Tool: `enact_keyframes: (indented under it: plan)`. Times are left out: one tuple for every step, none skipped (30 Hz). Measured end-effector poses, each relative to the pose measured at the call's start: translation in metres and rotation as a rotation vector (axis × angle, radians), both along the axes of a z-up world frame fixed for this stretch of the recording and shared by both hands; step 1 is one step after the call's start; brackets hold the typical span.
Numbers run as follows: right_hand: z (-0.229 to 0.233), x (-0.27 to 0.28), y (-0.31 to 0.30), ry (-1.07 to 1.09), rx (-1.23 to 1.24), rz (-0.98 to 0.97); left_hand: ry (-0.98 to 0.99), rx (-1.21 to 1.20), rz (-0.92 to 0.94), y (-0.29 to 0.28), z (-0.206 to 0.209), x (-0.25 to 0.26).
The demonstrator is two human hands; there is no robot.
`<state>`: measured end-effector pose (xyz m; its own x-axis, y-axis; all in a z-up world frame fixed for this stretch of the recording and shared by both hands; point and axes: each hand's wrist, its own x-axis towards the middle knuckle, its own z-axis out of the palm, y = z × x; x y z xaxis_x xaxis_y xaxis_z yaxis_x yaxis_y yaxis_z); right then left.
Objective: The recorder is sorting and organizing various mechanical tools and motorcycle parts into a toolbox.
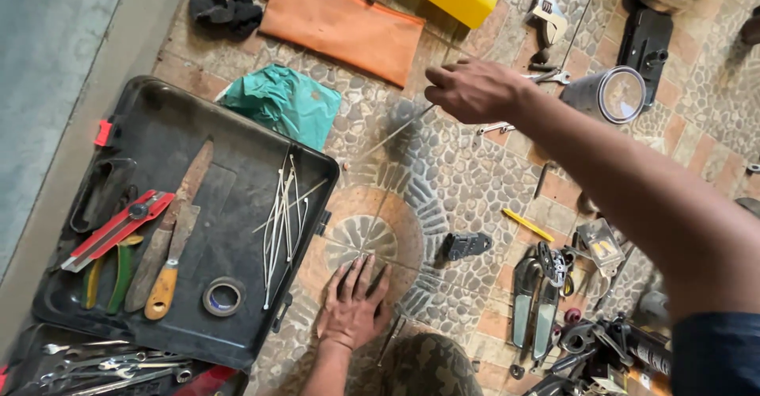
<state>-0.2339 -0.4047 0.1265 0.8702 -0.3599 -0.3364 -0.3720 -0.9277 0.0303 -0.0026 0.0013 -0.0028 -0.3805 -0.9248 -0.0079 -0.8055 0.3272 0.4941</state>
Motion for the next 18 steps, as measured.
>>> enact_keyframes:
  plan:
    - [0.009, 0.001, 0.001, 0.02, 0.067, -0.062, -0.011, 0.014, -0.007, 0.001, -0.002, 0.001]
    - [0.031, 0.01, 0.011, 0.017, 0.071, -0.042, -0.014, 0.018, 0.012, 0.002, -0.008, -0.005]
    - [0.053, 0.02, 0.021, 0.006, 0.014, -0.025, -0.003, 0.03, 0.024, 0.005, -0.013, -0.009]
    - [0.068, 0.045, 0.032, -0.04, -0.036, 0.002, -0.026, 0.048, 0.049, 0.011, -0.016, 0.004]
    - [0.069, 0.066, 0.046, -0.077, -0.025, 0.033, -0.062, 0.057, 0.081, 0.011, -0.012, 0.006]
    - [0.071, 0.082, 0.062, -0.032, 0.018, 0.008, -0.051, 0.113, 0.058, 0.012, -0.01, 0.004]
    - [0.073, 0.097, 0.078, 0.015, 0.06, -0.014, -0.038, 0.17, 0.037, 0.011, -0.008, 0.002]
    - [0.076, 0.117, 0.09, -0.007, 0.064, 0.007, -0.058, 0.174, 0.06, 0.01, -0.003, 0.005]
    - [0.078, 0.135, 0.102, 0.034, 0.128, 0.06, -0.038, 0.116, 0.045, 0.008, 0.001, 0.007]
    - [0.082, 0.149, 0.114, 0.084, 0.19, 0.106, -0.011, 0.057, 0.022, 0.005, 0.005, 0.006]
    - [0.083, 0.162, 0.117, 0.072, 0.192, 0.12, -0.025, 0.06, 0.035, 0.005, 0.006, 0.01]
    - [0.085, 0.172, 0.121, 0.122, 0.09, 0.146, 0.008, 0.027, 0.035, 0.005, 0.007, 0.009]
    - [0.087, 0.181, 0.125, 0.171, -0.013, 0.171, 0.04, -0.008, 0.035, 0.005, 0.008, 0.009]
    - [0.089, 0.183, 0.125, 0.17, -0.007, 0.183, 0.039, -0.002, 0.047, 0.007, 0.007, 0.009]
    - [0.091, 0.185, 0.125, 0.183, -0.073, 0.149, 0.016, -0.029, 0.048, 0.008, 0.007, 0.009]
    - [0.094, 0.186, 0.124, 0.196, -0.141, 0.11, -0.007, -0.058, 0.046, 0.008, 0.006, 0.009]
    - [0.11, 0.2, 0.128, 0.196, -0.137, 0.119, -0.006, -0.054, 0.054, 0.01, 0.007, 0.009]
    - [0.128, 0.211, 0.131, 0.46, -0.151, 0.025, -0.007, -0.056, 0.051, 0.01, 0.007, 0.009]
